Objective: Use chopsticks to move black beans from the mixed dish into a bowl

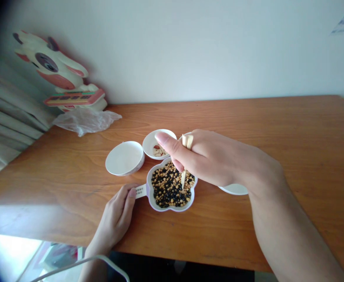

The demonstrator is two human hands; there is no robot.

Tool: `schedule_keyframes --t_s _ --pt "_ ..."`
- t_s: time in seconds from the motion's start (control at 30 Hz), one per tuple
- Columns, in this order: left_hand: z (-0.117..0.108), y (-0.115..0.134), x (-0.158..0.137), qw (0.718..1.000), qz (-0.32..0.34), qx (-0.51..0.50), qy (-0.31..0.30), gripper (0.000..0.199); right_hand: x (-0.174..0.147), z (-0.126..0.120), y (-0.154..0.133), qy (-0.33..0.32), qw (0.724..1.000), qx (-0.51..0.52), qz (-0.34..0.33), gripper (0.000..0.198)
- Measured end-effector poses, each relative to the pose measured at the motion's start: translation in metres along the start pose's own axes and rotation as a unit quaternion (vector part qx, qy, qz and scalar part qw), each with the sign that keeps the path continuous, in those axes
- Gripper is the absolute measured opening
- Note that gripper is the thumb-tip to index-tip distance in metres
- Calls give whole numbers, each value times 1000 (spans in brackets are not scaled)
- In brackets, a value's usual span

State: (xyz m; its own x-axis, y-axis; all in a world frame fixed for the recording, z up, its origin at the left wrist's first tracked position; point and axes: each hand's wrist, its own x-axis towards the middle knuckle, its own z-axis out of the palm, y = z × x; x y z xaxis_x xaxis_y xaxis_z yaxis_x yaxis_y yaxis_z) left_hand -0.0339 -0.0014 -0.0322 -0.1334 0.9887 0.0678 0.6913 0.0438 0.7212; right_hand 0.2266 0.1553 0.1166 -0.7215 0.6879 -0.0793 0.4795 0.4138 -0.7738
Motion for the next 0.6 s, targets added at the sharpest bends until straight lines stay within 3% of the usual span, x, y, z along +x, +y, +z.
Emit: schedule_keyframes --t_s 0.6 --pt "1 0 -1 1000 -2 -1 -1 21 2 3 -6 -29 999 23 -7 73"
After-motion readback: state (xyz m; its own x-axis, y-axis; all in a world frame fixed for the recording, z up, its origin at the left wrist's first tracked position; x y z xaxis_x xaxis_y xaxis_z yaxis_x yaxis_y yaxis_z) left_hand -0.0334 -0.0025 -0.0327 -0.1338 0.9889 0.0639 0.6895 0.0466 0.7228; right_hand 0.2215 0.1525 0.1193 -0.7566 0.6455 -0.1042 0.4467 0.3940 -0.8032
